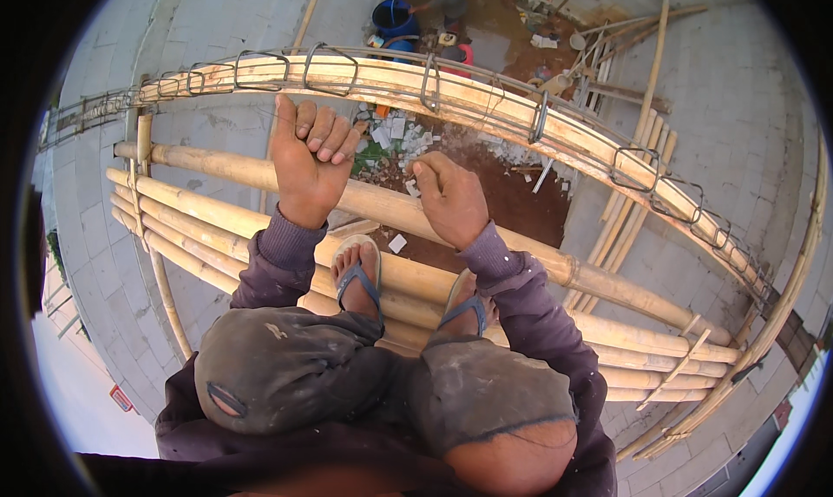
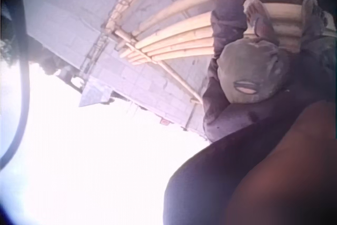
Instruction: The person stands on bamboo scaffolding and ties metal wire ties around preformed rebar stirrups to secure them to the rebar cage. The worker repeatedly reaches for wire ties, wraps them around the stirrup and longitudinal bars, and twists them tight by hand.
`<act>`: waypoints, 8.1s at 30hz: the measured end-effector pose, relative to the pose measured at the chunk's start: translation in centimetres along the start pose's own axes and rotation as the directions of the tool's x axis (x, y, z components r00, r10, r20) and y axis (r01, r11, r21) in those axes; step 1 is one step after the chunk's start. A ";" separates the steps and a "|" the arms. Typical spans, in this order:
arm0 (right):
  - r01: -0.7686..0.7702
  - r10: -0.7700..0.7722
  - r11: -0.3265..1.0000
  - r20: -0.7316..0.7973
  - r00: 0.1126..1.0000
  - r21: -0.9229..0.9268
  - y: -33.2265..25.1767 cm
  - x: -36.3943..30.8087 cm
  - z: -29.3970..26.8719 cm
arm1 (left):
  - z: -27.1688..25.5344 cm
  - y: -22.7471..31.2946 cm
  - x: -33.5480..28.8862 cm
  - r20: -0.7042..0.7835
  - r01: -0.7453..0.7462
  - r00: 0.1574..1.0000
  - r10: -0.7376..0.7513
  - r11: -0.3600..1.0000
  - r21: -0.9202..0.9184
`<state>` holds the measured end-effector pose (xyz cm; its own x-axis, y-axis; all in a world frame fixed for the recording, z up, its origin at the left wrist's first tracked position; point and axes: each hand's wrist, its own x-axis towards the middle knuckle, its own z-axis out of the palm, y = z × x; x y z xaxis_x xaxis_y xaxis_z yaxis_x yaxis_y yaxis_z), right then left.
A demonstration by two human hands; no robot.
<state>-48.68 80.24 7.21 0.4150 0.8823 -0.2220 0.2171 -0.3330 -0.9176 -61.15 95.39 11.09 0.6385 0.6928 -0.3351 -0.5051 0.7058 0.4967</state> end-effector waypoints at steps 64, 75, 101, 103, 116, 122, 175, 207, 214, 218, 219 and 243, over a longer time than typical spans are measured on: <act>0.265 -0.245 0.902 0.102 0.964 -0.341 2.7 0.2 -5.5 | -5.3 -1.5 0.1 0.102 -0.118 0.979 -0.175 -0.080 0.990; 0.276 -0.218 0.920 0.224 0.950 -0.277 3.0 0.3 -8.5 | -5.0 -0.2 -0.2 0.399 -0.477 0.856 -0.328 -0.204 0.855; 0.136 -0.051 0.932 0.249 0.967 -0.336 -3.1 8.3 -7.4 | -7.1 0.0 7.5 0.181 -0.182 0.983 0.016 0.143 0.973; 0.257 -0.094 0.832 0.333 0.938 -0.492 -4.7 11.6 -7.9 | -7.2 0.0 9.0 0.116 -0.106 0.993 -0.026 0.231 0.967; 0.304 0.050 0.384 0.348 0.936 -0.872 -2.6 29.0 -3.0 | -14.8 1.1 16.7 0.138 -0.088 0.982 0.128 -0.341 0.936; 0.125 0.258 0.434 0.256 0.932 -0.892 0.7 29.5 2.1 | -15.3 0.4 18.7 0.054 -0.044 0.998 0.023 -0.297 0.954; -0.103 0.112 0.990 0.091 0.990 -0.097 4.1 24.2 2.5 | -13.7 1.2 16.4 0.318 -0.329 0.941 -0.116 -0.098 0.939; 0.151 -0.185 0.964 -0.140 0.973 -0.221 6.8 21.7 4.2 | -15.1 -0.2 15.2 0.336 -0.260 0.916 0.220 -0.314 0.913; 0.087 -0.097 0.967 -0.027 0.995 -0.241 8.1 22.6 3.2 | -15.0 -1.4 14.9 0.333 -0.266 0.894 0.299 -0.243 0.933; 0.029 -0.029 0.992 0.006 1.000 -0.126 8.7 23.0 2.7 | -14.6 -1.7 15.0 0.278 -0.209 0.912 0.302 -0.241 0.948; 0.041 -0.040 0.995 0.018 0.999 -0.090 8.8 23.1 2.6 | -14.4 -1.8 14.9 0.238 -0.171 0.928 0.288 -0.238 0.956; -0.186 0.034 0.939 -0.461 0.887 -0.289 3.6 17.7 9.0 | -15.9 -1.1 15.5 0.377 -0.332 0.924 0.064 -0.356 0.874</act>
<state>-48.50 97.64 -3.02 0.7829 0.6175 -0.0762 0.3815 -0.5732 -0.7252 -59.92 107.70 -7.43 0.7768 0.6293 0.0240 0.4749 -0.6103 0.6341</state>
